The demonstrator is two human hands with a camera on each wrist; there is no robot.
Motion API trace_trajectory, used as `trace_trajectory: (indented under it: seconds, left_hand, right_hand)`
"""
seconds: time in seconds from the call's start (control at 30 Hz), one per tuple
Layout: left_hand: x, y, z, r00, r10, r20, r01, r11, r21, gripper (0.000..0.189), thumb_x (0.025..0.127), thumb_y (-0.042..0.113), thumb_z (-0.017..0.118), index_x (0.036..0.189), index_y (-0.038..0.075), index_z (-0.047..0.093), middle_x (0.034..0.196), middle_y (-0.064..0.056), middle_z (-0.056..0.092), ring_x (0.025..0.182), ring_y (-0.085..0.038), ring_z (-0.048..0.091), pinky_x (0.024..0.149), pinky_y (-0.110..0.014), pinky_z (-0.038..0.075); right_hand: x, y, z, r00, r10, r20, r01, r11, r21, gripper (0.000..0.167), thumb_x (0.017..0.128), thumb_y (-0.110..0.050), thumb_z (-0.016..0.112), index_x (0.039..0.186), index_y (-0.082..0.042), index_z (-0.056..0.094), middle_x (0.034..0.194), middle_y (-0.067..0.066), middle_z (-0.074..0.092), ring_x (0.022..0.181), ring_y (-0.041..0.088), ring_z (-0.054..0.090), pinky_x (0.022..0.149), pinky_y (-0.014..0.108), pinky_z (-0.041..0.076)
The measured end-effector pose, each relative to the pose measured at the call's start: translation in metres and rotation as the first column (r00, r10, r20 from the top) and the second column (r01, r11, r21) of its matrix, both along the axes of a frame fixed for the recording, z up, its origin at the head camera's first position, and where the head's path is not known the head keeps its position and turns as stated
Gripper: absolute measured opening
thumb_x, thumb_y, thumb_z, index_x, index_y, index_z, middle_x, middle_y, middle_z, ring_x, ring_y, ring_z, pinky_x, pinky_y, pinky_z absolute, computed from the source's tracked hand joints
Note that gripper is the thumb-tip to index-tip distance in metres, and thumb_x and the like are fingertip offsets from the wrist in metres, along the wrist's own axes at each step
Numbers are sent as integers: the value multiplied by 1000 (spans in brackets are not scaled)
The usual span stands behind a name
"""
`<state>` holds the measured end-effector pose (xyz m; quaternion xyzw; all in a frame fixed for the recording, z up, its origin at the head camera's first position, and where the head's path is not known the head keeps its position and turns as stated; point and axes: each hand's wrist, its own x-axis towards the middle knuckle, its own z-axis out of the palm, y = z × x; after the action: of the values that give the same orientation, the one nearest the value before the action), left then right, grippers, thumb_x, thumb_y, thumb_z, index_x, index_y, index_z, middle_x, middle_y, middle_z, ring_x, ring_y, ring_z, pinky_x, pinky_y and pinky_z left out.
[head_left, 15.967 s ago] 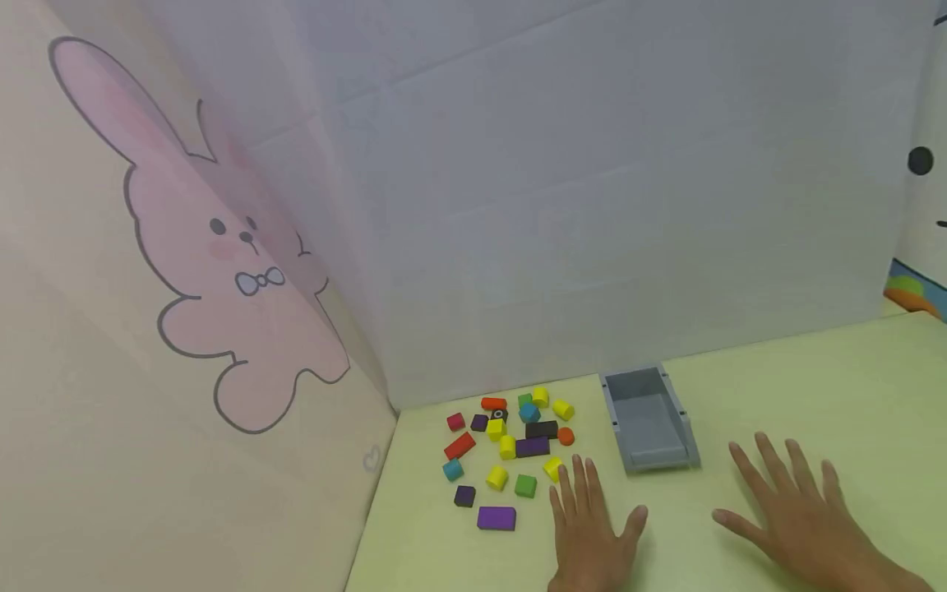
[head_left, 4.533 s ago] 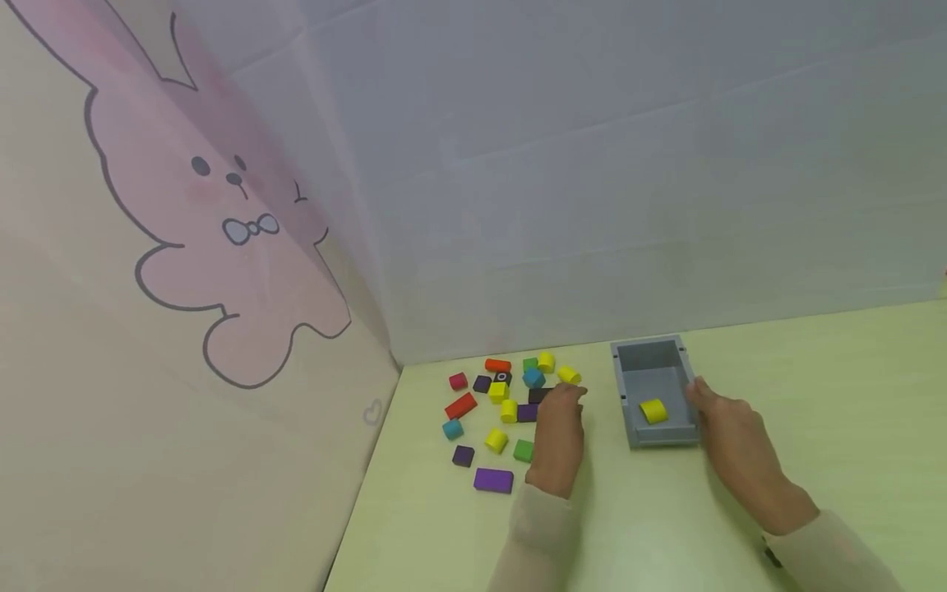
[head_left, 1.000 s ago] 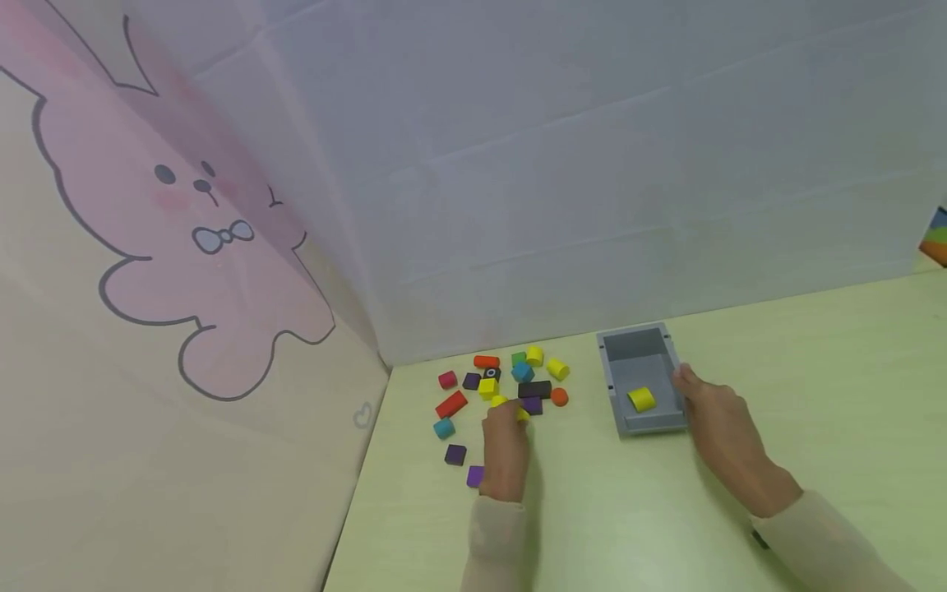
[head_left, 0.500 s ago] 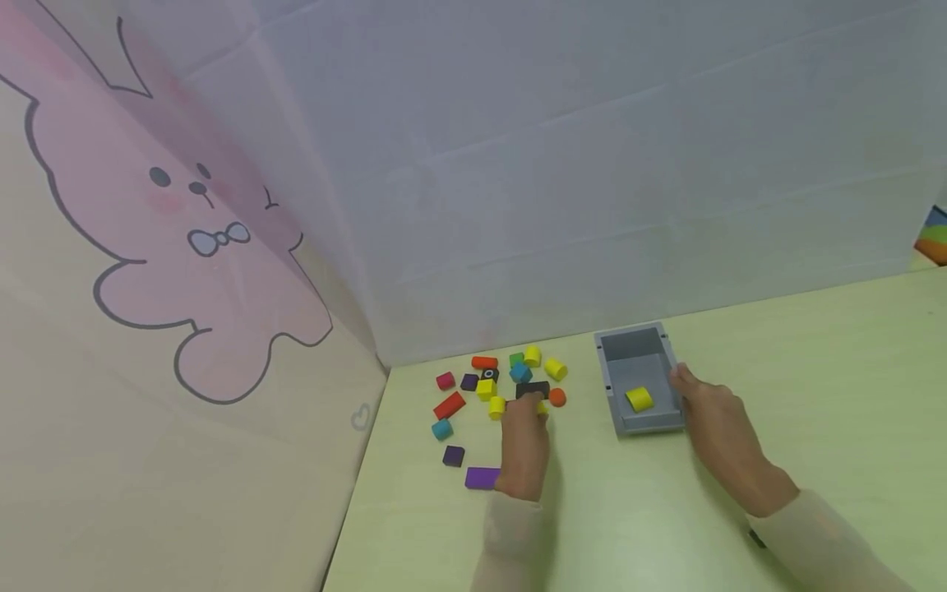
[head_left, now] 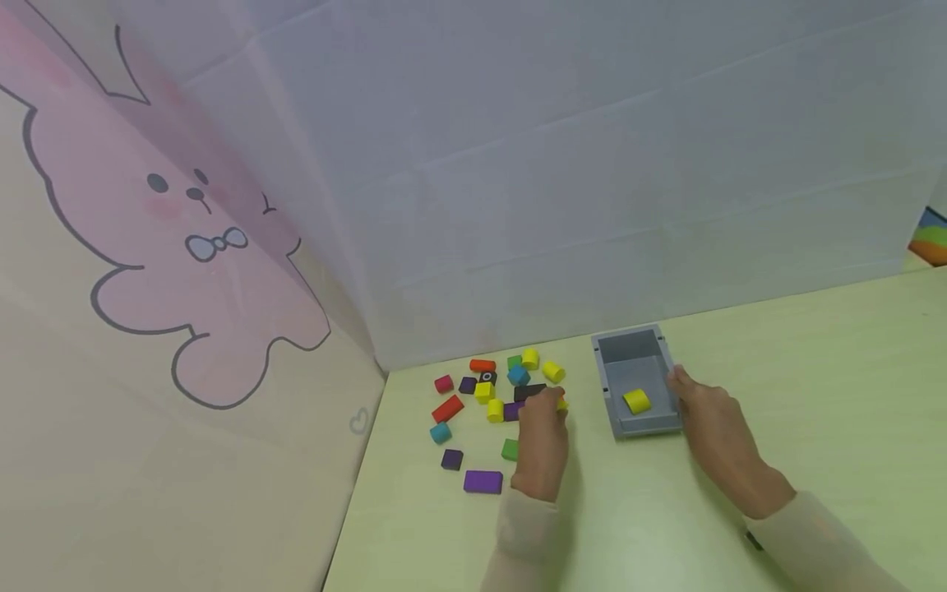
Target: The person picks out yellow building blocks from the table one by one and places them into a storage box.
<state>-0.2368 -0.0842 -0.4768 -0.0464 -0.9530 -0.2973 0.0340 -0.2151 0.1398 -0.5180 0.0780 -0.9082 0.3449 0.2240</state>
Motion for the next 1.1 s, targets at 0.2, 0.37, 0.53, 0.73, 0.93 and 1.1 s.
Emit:
trace_trajectory:
  seconds: [0.2,0.37,0.53,0.73,0.93,1.1]
  left_hand:
    - [-2,8,1,998,-42,-48,41,999,-27,30,96,-7,70,125,-1,73,118,-14,78,107,-25,76,95,-36,61]
    - [-5,16,4,992,-69,-103,61,995,-78,28,94,-7,73,122,0,75,112,-12,79,103,-25,76,92,-33,62]
    - [-5,23,8,993,-78,-88,72,995,-73,29,95,-6,72,123,0,75,115,-12,78,105,-25,76,94,-33,61]
    - [-5,30,9,988,-112,-108,103,991,-85,29,96,-5,72,124,1,75,117,-11,78,106,-23,75,95,-31,61]
    - [-6,37,9,976,-154,-153,138,984,-111,29,94,-6,73,122,0,75,112,-9,79,104,-21,76,92,-27,61]
    - [-7,45,10,982,-161,-103,150,982,-112,32,95,-7,71,125,1,74,118,-8,78,109,-20,74,96,-27,59]
  right_hand:
    - [0,-1,0,1000,0,-3,0,1000,4,37,89,20,62,126,19,64,123,38,64,76,58,67,63,62,58]
    - [0,-1,-1,999,-5,-36,6,1000,16,37,88,21,62,125,18,65,118,39,66,67,55,66,55,60,57]
    - [0,-1,-1,1000,-11,-18,11,1000,3,38,89,21,61,127,17,65,120,38,65,71,58,66,58,63,56]
    - [-1,0,-3,1000,-2,-21,1,1000,-11,36,89,22,59,124,17,67,125,37,64,80,59,68,58,61,57]
    - [-1,-1,-4,999,-11,-35,11,1000,-1,35,88,23,59,122,16,68,125,35,65,84,60,68,61,62,58]
    - [-1,-1,-2,1000,-10,4,10,1000,-7,36,90,21,58,124,15,68,127,35,64,80,60,68,59,62,57]
